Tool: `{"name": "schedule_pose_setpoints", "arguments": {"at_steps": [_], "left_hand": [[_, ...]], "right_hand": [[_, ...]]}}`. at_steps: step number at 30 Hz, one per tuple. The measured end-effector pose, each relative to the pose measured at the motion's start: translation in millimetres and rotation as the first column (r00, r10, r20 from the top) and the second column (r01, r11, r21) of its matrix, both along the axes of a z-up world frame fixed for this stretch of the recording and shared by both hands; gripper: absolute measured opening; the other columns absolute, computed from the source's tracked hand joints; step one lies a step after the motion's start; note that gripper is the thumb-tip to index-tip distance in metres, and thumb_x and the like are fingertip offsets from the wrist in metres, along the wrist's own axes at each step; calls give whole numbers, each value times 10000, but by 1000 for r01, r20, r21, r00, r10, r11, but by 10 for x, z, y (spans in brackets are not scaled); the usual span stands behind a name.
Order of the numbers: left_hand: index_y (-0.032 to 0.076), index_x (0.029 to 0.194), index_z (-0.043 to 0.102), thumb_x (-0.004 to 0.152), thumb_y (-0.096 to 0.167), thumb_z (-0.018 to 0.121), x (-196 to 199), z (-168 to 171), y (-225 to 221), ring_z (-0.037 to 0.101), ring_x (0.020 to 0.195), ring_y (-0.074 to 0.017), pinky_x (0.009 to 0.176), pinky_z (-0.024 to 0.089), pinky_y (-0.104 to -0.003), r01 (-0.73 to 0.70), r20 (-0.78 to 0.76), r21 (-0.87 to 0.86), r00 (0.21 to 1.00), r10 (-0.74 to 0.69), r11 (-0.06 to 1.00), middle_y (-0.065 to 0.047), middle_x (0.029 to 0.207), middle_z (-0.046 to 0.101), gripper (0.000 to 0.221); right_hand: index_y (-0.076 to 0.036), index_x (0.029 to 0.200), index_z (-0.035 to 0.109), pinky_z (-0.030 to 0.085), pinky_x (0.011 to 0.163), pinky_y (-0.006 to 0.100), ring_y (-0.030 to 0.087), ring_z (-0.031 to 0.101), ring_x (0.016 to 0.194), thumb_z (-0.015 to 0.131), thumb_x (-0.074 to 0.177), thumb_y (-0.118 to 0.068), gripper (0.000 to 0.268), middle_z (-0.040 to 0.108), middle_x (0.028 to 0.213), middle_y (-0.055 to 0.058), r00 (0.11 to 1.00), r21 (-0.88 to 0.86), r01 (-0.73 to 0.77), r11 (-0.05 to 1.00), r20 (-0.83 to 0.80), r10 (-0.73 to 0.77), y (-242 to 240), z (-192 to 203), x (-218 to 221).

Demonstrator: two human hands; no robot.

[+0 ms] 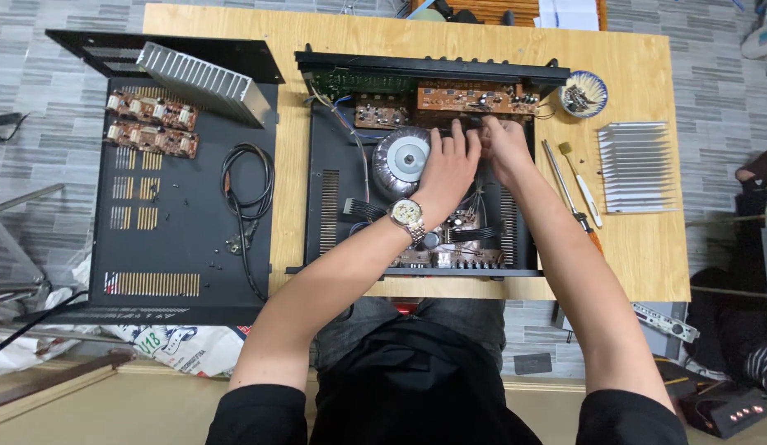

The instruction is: Repairing an amplifier by adjusting internal wiring and components

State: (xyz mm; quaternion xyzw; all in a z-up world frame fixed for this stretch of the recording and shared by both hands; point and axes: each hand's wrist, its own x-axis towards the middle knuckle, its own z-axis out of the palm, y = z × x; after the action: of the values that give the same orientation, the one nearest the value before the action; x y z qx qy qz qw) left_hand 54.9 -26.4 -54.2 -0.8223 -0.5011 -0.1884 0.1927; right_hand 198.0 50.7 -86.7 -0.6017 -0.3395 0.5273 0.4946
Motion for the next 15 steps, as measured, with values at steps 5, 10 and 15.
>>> {"name": "schedule_pose_setpoints", "arguments": {"at_steps": [5, 10, 15], "left_hand": [[-39, 1416, 433, 688, 469, 898, -39, 160, -30, 635, 1063, -422, 1135, 326, -662, -17, -72, -184, 997, 4, 983, -419, 1379, 510, 1002], [-34, 1447, 396, 817, 502, 831, -86, 257, 8, 608, 1176, -426, 1141, 316, -598, -75, -127, -261, 991, 43, 963, -394, 1417, 502, 934], [-50, 1267, 580, 998, 185, 478, 27, -146, 134, 596, 1230, -481, 1096, 366, -598, -47, 111, -20, 993, 49, 999, -364, 1307, 611, 372]], "right_hand": [[83, 1071, 624, 587, 458, 336, 241, 696, 573, 619, 1064, -253, 336, 641, 810, 187, 969, -7, -227, 974, 100, 226, -489, 798, 82], [98, 1239, 650, 569, 536, 396, 325, 702, 750, 613, 1127, -134, 260, 671, 950, 256, 715, 182, -540, 822, 614, 334, -1247, 2171, 365], [52, 1392, 712, 454, 1043, 448, 338, 642, 1185, 682, 1150, 19, 246, 696, 1308, 215, 356, 291, -574, 765, 931, -86, -1698, 2976, 625]]}}
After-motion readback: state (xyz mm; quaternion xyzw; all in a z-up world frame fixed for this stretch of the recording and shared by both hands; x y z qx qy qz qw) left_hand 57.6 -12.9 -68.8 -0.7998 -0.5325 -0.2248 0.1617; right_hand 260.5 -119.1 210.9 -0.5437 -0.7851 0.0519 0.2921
